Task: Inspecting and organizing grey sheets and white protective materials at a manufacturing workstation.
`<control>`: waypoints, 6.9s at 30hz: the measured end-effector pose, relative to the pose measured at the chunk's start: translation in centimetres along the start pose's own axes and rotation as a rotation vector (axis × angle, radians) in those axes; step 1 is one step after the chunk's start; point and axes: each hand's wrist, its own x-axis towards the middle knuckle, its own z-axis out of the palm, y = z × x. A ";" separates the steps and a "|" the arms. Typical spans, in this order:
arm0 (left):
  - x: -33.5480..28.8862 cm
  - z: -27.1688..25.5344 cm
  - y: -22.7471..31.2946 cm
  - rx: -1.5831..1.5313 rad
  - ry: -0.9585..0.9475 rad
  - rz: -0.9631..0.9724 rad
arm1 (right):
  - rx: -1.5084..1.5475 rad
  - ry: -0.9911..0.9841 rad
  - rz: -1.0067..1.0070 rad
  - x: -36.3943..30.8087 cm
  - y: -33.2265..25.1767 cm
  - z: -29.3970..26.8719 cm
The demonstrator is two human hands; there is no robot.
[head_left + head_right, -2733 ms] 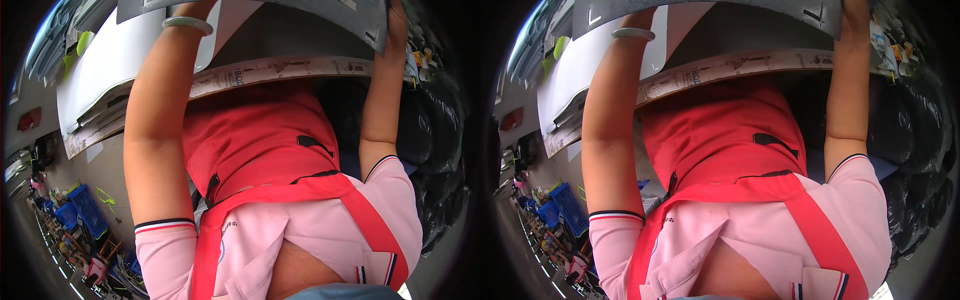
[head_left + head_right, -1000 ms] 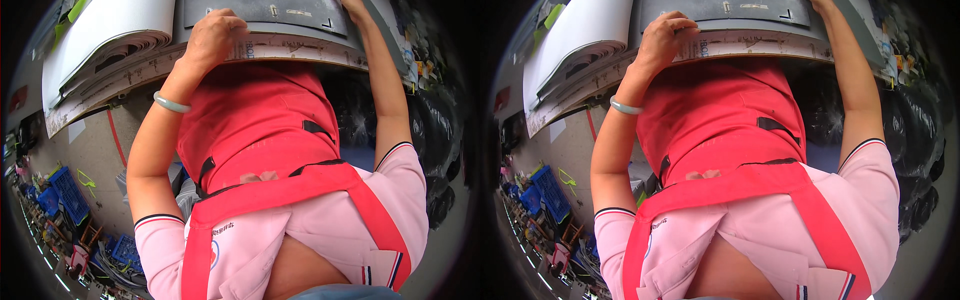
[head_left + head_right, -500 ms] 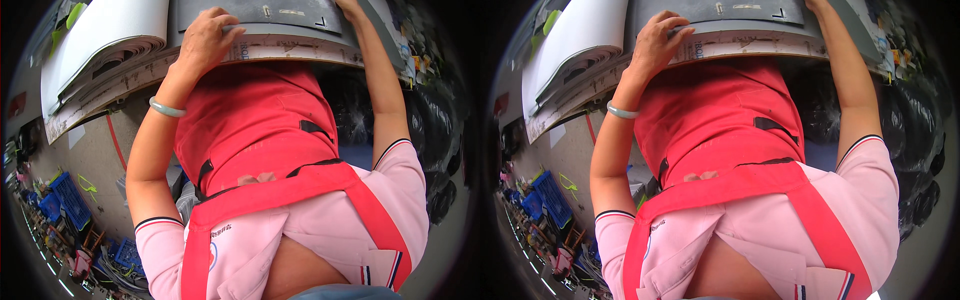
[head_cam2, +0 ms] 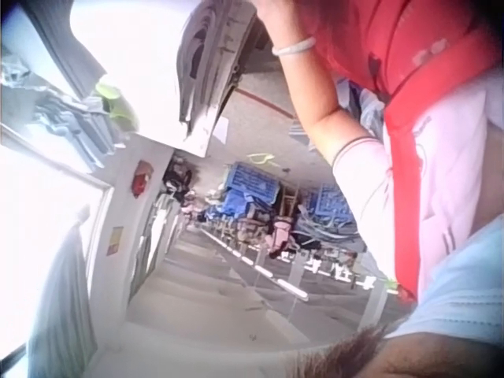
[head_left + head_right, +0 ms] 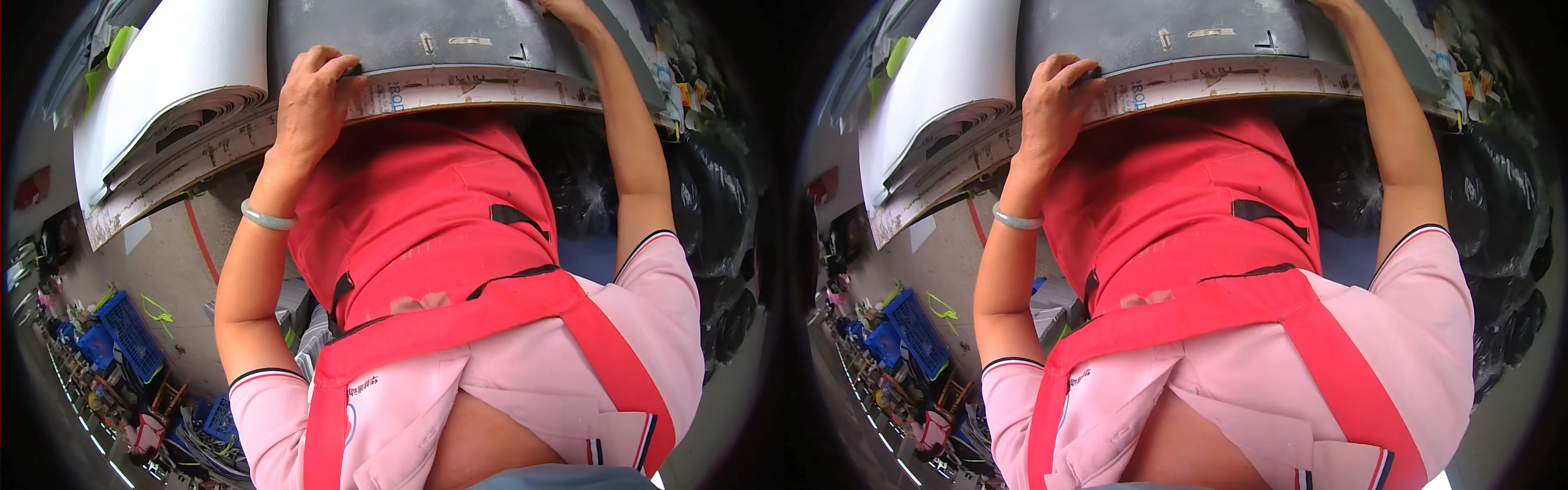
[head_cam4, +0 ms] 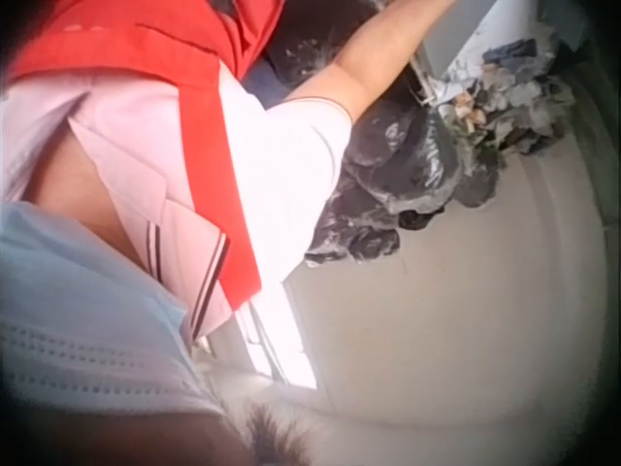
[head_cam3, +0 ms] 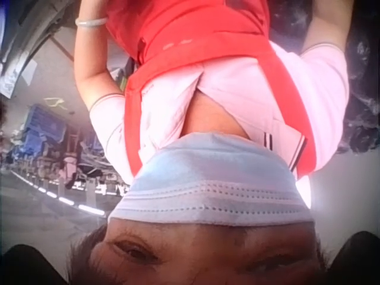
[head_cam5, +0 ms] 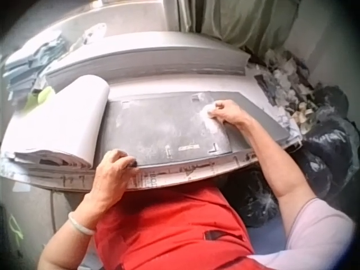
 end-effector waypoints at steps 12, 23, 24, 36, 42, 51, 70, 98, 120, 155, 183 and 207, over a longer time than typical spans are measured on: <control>-0.1 0.6 0.0 -0.093 0.052 -0.038 | 0.022 -0.040 0.006 -0.1 0.0 0.0; 0.1 0.3 -0.2 -0.105 0.042 -0.058 | -0.055 0.007 -0.027 -0.9 -0.6 0.7; 0.1 0.3 -0.2 -0.103 0.041 -0.055 | -0.060 0.017 -0.021 -0.8 -0.4 0.7; -0.1 0.3 0.0 -0.099 0.055 -0.035 | -0.054 0.051 -0.036 -0.7 -0.3 1.7; 0.0 0.3 0.0 -0.068 0.069 0.003 | -0.117 0.059 -0.096 -0.9 0.0 1.3; 2.0 0.3 1.2 0.006 -0.023 -0.011 | -0.232 0.125 -0.081 -1.2 -0.8 1.8; 8.6 8.4 3.4 0.134 0.158 0.088 | -0.436 -0.002 -0.397 -13.1 -2.3 2.3; 8.2 8.4 3.2 0.138 0.125 0.042 | -0.201 -0.088 -0.110 -6.5 -4.7 1.3; 8.1 9.0 3.4 0.177 0.071 -0.059 | -0.605 0.198 -0.319 6.2 -5.1 2.7; 7.8 9.7 3.1 0.096 0.141 -0.054 | -0.638 -0.114 -0.797 10.9 -16.8 21.3; 7.5 11.5 2.0 0.035 0.230 -0.025 | -0.299 -0.622 -0.187 -5.4 -18.7 20.7; 7.8 10.1 3.2 0.294 0.093 -0.016 | -0.741 0.857 -1.072 -7.2 -13.5 23.0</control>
